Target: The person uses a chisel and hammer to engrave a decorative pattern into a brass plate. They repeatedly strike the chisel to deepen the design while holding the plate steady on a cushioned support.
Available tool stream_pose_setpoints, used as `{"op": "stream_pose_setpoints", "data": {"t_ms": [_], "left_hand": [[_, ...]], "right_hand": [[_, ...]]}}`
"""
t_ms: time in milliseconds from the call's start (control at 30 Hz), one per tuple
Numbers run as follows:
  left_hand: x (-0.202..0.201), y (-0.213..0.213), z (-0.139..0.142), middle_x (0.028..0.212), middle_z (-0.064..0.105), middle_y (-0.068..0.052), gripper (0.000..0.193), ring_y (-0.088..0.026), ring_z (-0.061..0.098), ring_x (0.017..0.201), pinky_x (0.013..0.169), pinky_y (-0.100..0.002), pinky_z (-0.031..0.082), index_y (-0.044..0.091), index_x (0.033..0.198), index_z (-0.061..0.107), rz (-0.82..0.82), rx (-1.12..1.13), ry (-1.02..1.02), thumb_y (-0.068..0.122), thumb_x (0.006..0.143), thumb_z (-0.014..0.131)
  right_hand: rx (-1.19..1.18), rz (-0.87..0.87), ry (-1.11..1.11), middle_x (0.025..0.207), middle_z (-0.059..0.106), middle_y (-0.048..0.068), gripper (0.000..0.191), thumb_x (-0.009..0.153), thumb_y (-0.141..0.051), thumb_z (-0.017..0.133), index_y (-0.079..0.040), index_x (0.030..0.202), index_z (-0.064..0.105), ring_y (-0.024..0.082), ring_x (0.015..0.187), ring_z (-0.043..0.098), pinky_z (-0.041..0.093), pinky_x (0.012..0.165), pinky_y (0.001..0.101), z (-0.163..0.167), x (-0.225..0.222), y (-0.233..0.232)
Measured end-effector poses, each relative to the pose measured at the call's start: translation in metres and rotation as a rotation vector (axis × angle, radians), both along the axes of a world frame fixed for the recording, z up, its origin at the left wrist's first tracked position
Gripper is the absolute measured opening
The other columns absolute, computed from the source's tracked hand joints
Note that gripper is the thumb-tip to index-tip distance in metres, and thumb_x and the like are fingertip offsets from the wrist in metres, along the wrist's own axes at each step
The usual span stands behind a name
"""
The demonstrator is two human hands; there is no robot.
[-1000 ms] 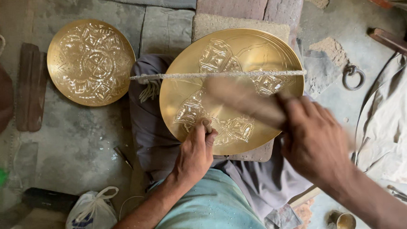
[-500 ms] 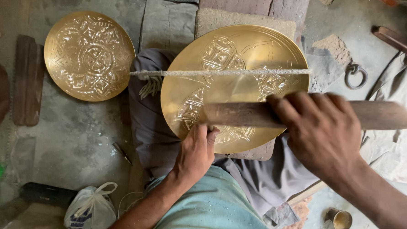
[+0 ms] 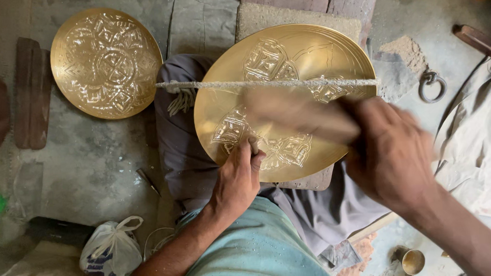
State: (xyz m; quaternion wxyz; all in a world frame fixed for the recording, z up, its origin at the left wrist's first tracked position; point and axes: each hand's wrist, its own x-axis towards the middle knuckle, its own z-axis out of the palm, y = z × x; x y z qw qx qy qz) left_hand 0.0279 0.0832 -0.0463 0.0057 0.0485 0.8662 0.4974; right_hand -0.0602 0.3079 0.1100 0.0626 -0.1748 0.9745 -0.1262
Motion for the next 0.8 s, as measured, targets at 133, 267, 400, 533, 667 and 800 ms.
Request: {"op": "stream_pose_setpoints", "data": {"t_ms": [133,267,400,533,667,800], "left_hand": [[-0.002,-0.001,0.0,0.098,0.063,-0.021,0.028,-0.04,0.066,0.089,0.077,-0.047,0.053,-0.003,0.121,0.048,-0.003,-0.004,-0.016,0.014,0.105,0.062],[-0.001,-0.001,0.0,0.101,0.062,-0.024,0.042,-0.042,0.065,0.089,0.075,-0.047,0.053,-0.01,0.134,0.044,0.022,0.041,0.035,0.013,0.103,0.061],[-0.002,-0.001,0.001,0.097,0.063,-0.022,0.028,-0.042,0.065,0.089,0.076,-0.049,0.052,-0.003,0.12,0.048,-0.002,-0.022,-0.006,0.015,0.105,0.064],[-0.002,-0.002,0.003,0.1,0.062,-0.023,0.041,-0.041,0.066,0.089,0.075,-0.048,0.053,-0.008,0.134,0.044,0.006,0.026,0.013,0.014,0.104,0.06],[-0.004,-0.001,0.006,0.099,0.063,-0.022,0.026,-0.041,0.066,0.09,0.076,-0.048,0.052,-0.002,0.119,0.049,0.003,-0.004,-0.038,0.016,0.106,0.063],[-0.003,-0.002,0.008,0.098,0.061,-0.024,0.033,-0.043,0.064,0.088,0.073,-0.049,0.052,-0.006,0.123,0.046,0.011,0.023,-0.005,0.013,0.103,0.062]], "right_hand": [[0.334,0.068,-0.04,0.107,0.072,0.004,0.049,0.087,-0.004,0.065,-0.025,0.132,0.064,0.025,0.096,0.07,0.055,0.087,0.0434,-0.001,-0.003,-0.005],[0.051,-0.144,-0.156,0.112,0.069,0.008,0.058,0.083,-0.004,0.062,-0.016,0.139,0.058,0.029,0.1,0.068,0.055,0.086,0.0431,0.004,-0.003,-0.008],[0.488,0.136,-0.038,0.106,0.072,0.005,0.058,0.077,-0.011,0.069,-0.022,0.132,0.057,0.028,0.096,0.071,0.055,0.091,0.0433,0.005,-0.004,-0.005],[0.078,-0.108,-0.216,0.118,0.07,0.008,0.063,0.087,-0.012,0.062,-0.014,0.148,0.046,0.027,0.095,0.072,0.059,0.085,0.0368,-0.003,-0.007,-0.002],[0.462,0.204,0.12,0.11,0.075,0.005,0.053,0.084,-0.012,0.067,-0.022,0.135,0.056,0.025,0.095,0.072,0.056,0.088,0.0408,-0.001,-0.006,0.002],[-0.143,-0.428,-0.282,0.105,0.069,0.005,0.065,0.089,-0.011,0.064,-0.017,0.151,0.048,0.024,0.091,0.071,0.058,0.082,0.0387,0.004,-0.003,-0.005]]}}
